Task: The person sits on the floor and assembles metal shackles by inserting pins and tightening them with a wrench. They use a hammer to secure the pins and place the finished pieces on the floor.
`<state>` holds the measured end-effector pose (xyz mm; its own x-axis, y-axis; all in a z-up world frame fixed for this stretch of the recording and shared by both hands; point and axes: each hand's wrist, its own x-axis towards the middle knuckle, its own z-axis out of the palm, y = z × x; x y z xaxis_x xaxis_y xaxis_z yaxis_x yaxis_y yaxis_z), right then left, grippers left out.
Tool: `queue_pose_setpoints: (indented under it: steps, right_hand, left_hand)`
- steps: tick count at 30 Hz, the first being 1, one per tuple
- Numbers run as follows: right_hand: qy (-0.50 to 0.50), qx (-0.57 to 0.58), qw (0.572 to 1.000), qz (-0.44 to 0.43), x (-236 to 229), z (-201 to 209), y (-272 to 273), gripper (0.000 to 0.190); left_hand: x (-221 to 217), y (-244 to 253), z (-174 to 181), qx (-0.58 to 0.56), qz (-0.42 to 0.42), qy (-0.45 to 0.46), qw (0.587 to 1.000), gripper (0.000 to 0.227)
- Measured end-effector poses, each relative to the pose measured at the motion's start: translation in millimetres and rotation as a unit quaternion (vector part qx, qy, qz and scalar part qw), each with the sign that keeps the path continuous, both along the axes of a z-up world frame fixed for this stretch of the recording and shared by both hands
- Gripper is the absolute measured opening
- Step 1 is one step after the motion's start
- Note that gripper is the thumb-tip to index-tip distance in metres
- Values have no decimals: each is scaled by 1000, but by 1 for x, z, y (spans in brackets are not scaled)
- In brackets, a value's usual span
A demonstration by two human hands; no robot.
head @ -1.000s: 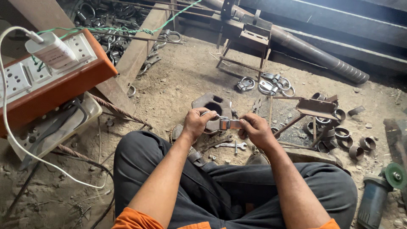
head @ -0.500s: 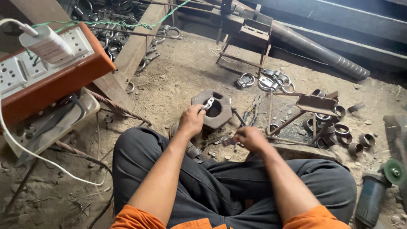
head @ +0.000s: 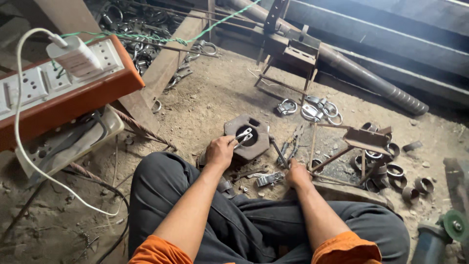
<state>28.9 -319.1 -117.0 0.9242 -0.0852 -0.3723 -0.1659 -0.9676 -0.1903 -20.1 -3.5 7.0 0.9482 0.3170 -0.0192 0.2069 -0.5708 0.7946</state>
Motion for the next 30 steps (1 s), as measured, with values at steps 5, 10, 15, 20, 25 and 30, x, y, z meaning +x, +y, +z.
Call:
queue_pose_setpoints:
  steps: [5,10,15,20,25,30]
  right_hand:
    - [-49,32,996,-61,7,15,-8,33]
    - [62,108,992,-32,5,27,-7,46]
    - [-22,11,998,58,-4,13,8,61]
    - [-27,2,999,25,2,11,1,51]
    - [-21,-11,999,36,7,4,0,33]
    - [-63,-3,998,18,6,22,1,29]
  left_hand:
    - [3,0,-24,-1,-32,-64,997,19]
    - [2,-3,-27,3,-35,-68,997,19]
    - [-5,0,-22,9,-37,-60,997,18]
    - [-8,0,-17,-4,-27,-67,997,18]
    - [-7,-2,-20,2,-26,-62,998,17]
    - [-7,-3,-26,2,-19,-57,998,19]
